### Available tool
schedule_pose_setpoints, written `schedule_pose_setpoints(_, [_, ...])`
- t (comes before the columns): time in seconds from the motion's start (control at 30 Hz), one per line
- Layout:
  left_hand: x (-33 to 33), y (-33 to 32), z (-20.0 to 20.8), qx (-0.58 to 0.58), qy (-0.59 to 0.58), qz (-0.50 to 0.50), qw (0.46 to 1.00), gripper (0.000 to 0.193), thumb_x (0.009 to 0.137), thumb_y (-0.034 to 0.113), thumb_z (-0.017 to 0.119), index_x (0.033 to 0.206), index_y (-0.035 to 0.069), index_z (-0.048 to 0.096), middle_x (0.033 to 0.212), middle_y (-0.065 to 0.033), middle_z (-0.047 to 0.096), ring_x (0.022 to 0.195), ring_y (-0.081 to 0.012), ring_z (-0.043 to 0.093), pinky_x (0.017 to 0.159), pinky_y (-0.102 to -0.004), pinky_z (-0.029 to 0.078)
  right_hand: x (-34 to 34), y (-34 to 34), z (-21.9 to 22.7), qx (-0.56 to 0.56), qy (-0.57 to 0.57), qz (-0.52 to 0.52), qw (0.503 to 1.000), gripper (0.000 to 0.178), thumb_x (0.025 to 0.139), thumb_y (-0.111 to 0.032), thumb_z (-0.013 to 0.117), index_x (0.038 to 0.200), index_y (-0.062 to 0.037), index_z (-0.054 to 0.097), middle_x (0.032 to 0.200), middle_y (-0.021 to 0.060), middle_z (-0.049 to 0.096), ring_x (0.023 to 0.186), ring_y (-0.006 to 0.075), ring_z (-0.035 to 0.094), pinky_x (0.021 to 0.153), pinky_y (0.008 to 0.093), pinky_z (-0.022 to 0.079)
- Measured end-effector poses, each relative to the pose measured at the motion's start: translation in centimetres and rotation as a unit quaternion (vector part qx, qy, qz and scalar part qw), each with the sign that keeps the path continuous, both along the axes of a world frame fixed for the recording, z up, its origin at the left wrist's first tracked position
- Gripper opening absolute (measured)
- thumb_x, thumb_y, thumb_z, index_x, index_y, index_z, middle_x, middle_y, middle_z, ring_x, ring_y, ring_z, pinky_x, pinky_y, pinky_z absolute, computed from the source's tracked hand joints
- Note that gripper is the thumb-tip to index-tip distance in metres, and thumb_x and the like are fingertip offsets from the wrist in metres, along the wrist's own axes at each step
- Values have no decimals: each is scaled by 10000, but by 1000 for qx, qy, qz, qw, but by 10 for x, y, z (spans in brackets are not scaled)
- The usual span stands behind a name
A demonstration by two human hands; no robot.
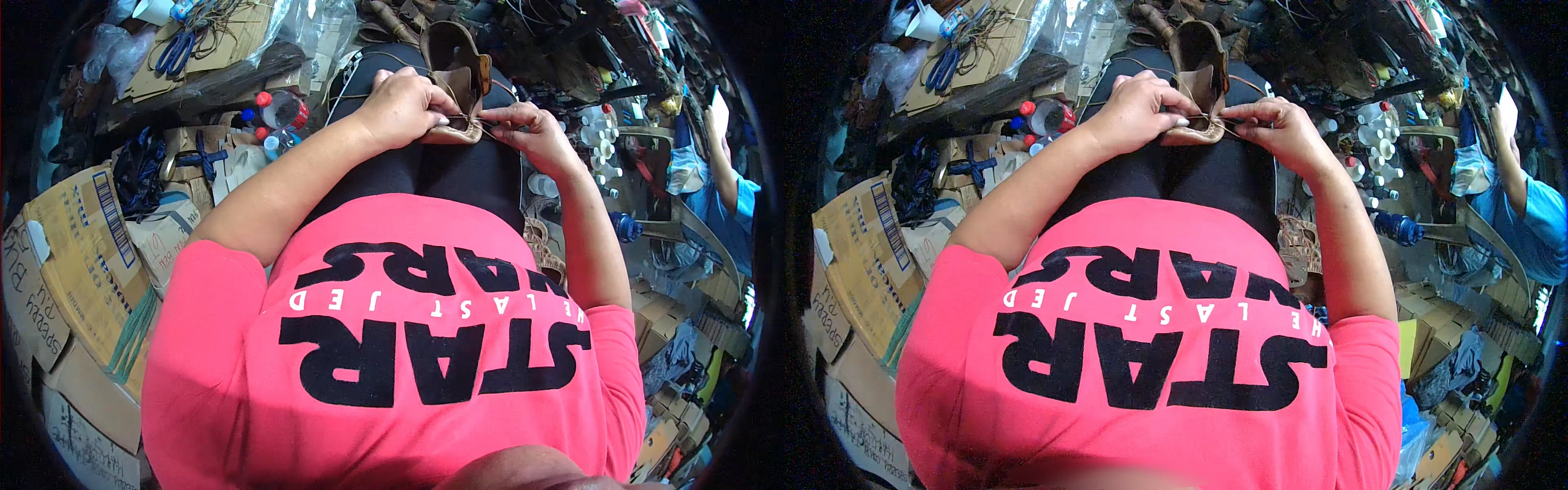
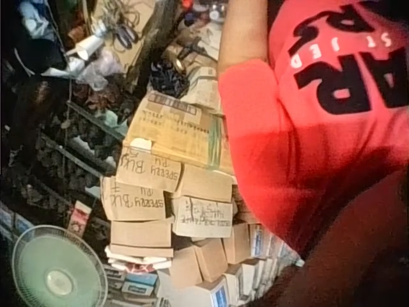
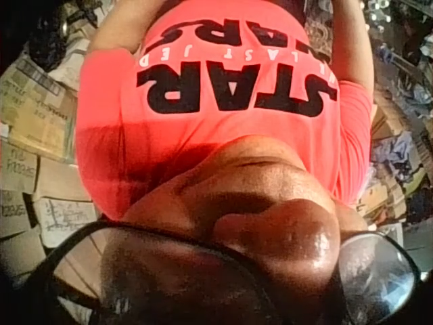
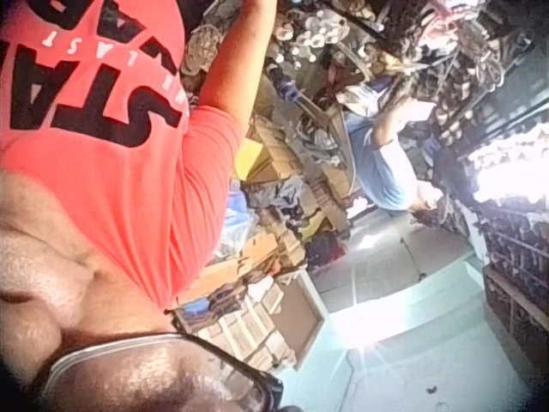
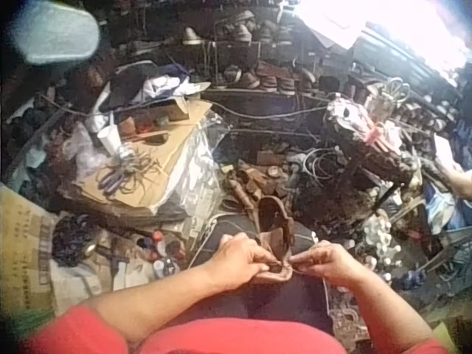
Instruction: Stitching the upper parts of a leather shoe by hand with needle and thread.
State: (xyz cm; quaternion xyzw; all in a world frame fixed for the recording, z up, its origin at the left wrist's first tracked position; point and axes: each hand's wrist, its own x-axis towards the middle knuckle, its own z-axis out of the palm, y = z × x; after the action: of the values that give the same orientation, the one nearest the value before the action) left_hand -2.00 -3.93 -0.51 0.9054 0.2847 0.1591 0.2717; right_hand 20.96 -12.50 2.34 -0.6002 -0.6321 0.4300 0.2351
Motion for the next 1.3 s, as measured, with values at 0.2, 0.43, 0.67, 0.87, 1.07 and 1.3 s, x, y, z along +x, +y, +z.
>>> schedule_pose_setpoints(0.2, [18,-3,5,-120,45,71,989,147,735,252,684,865,187,707,779,-4,681,811,-171,620,787,-369,319,-4,4,-10,-64,135,-75,986,239,802,-38,680,1041,-37,681,899,6,658,854,80,568,807,236,461])
schedule_pose_setpoints(0.43, [29,-4,5,-126,47,77,988,143,728,261,687,837,168,680,778,-12,668,816,-180,624,780,-387,308,-11,21,-1,-97,41,-66,992,101,811,-77,692,874,-8,656,844,2,646,782,53,563,724,206,459])
schedule_pose_setpoints(0.67, [11,3,23,4,47,3,999,101,765,241,647,826,164,671,835,-62,618,946,-261,538,831,-419,335,11,19,-5,-71,90,-65,991,101,791,-115,720,804,-35,659,742,-18,629,696,65,547,671,229,448])
schedule_pose_setpoints(0.87, [14,2,12,-81,44,19,996,120,821,159,580,917,100,620,835,-135,645,866,-325,617,750,-434,455,14,-3,-14,81,60,-37,994,109,801,-108,707,833,-31,636,885,-14,506,813,85,502,700,222,423])
schedule_pose_setpoints(1.07, [25,3,7,-61,38,-31,997,132,837,149,550,936,81,604,850,-172,645,838,-354,625,734,-419,490,34,-21,-3,110,10,-53,992,105,784,-84,698,826,-38,614,864,10,497,821,108,488,724,234,400])
schedule_pose_setpoints(1.3, [27,5,12,-3,75,-68,995,271,779,397,640,896,153,644,814,-62,670,824,-283,650,725,-411,478,43,25,-9,256,-273,-71,925,101,764,-113,680,852,-73,650,996,100,594,896,290,597,727,388,489])
